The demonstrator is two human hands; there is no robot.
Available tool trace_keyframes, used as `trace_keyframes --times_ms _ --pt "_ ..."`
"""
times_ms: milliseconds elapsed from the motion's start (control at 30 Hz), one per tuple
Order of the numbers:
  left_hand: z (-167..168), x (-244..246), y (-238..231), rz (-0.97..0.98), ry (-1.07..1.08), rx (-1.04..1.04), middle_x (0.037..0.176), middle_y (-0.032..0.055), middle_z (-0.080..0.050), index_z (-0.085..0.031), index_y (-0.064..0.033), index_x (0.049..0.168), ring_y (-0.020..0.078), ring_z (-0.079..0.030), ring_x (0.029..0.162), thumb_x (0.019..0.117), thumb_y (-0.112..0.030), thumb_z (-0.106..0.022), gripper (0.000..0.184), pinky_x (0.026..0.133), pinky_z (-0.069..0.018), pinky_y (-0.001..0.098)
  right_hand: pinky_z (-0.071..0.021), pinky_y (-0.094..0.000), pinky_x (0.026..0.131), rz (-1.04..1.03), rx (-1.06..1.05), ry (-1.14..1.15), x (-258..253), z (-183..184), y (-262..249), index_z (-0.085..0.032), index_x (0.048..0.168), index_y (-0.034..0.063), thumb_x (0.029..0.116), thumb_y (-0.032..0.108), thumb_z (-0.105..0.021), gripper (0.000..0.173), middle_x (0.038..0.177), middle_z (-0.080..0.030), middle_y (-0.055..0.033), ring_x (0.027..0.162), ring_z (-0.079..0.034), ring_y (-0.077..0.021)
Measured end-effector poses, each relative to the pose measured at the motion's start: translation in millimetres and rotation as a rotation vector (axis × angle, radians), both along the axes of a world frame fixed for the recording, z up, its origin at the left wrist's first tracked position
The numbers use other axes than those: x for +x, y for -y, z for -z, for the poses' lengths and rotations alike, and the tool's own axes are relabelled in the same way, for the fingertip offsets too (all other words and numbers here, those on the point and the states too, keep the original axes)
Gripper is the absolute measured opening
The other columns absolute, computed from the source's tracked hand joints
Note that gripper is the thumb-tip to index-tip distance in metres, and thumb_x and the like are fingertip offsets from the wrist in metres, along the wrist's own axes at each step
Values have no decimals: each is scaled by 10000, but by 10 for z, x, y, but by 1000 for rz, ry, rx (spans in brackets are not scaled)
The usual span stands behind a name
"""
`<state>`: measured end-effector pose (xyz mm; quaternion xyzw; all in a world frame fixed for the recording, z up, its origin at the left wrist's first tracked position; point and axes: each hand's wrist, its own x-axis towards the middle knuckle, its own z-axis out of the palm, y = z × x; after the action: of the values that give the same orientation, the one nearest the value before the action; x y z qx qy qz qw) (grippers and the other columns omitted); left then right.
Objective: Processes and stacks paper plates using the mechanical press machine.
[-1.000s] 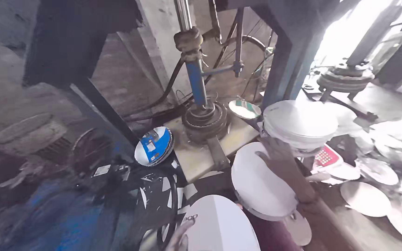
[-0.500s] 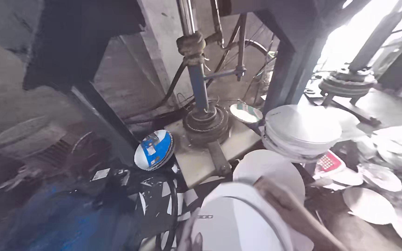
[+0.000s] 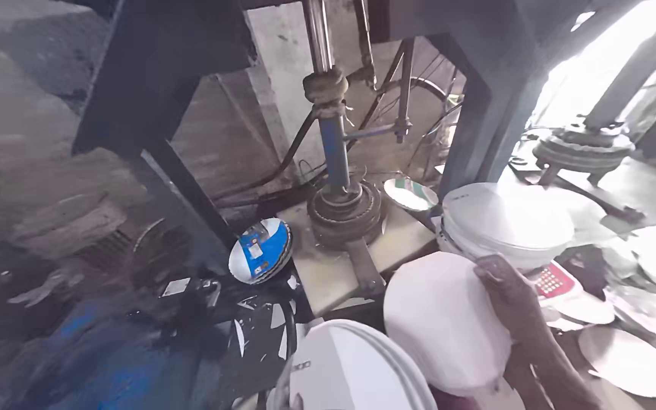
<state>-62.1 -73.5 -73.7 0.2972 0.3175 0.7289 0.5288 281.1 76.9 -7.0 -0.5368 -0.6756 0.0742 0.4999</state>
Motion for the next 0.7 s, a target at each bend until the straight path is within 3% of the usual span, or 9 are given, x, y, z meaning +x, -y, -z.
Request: trace_keyframes --times_ms 67,167,233,333,433,500,567,633,700 --pt "-68 218 -65 28 -94 -51 1191 -118 -713 -556 -221 1383 24 -689 1038 1013 -104 -485 394 901 -582 254 -531 -148 755 -239 -96 -219 -232 0 310 -663 1030 -34 980 119 -559 191 883 -675 10 795 -611 52" --pt "32 441 -196 146 -181 -32 1309 -58 -656 -463 -84 1441 52 -665 1108 1007 19 -391 452 971 -559 281 -535 -172 699 -475 -238 -220 -480 88 414 -699 975 32 1049 166 -496 254 831 -691 36 750 -629 28" --pt "36 436 -230 127 -194 -64 1303 -32 -651 -417 -11 1456 47 -669 1089 991 40 -354 472 960 -566 277 -570 -381 891 -254 -172 48 -358 179 154 -724 1112 -21 1029 178 -530 290 1068 -743 -126 993 -713 -205" --pt "-17 244 -178 19 -71 -111 1178 -77 -712 -500 -97 1391 21 -689 1026 1007 -38 -387 405 903 -581 256 -301 -605 1184 -60 -313 486 -82 391 -369 -532 1449 -20 1006 450 -574 647 1556 -450 -226 1464 -380 -436" --pt "-16 8 -101 -11 37 -5 1192 -2 -719 -462 -69 1409 100 -710 1052 1038 -134 -493 378 899 -599 308 -402 -725 995 25 -57 528 -65 356 -445 -677 1223 -39 949 343 -674 471 1345 -625 -262 1243 -577 -512" --pt "73 -92 -47 -27 -6 36 1296 11 -666 -389 -94 1491 116 -677 1123 1012 -212 -581 529 932 -581 326 -488 -667 915 82 -15 339 -60 111 -273 -684 1157 -83 967 249 -653 384 1136 -696 -283 1053 -673 -476" --pt "2 2 -27 -45 -63 11 1341 -61 -641 -385 -170 1519 55 -645 1163 1003 -217 -595 559 963 -559 280 -569 -434 738 36 4 82 -71 -104 -89 -676 1084 -60 969 221 -604 312 910 -713 -163 813 -701 -235" --pt "-111 243 -49 -53 -151 -87 1296 -89 -642 -351 -115 1493 21 -660 1096 976 -97 -533 549 927 -573 258 -546 -203 754 -232 -114 -151 -218 -131 214 -671 1080 -22 988 148 -563 221 892 -683 -6 801 -629 6" --pt "-82 449 -104 39 -208 -112 1306 -16 -638 -322 -22 1515 65 -681 1067 983 -1 -491 558 927 -585 293 -541 -186 795 -539 -278 -250 -446 -56 406 -690 1071 -7 1047 121 -470 256 929 -702 6 841 -637 24"
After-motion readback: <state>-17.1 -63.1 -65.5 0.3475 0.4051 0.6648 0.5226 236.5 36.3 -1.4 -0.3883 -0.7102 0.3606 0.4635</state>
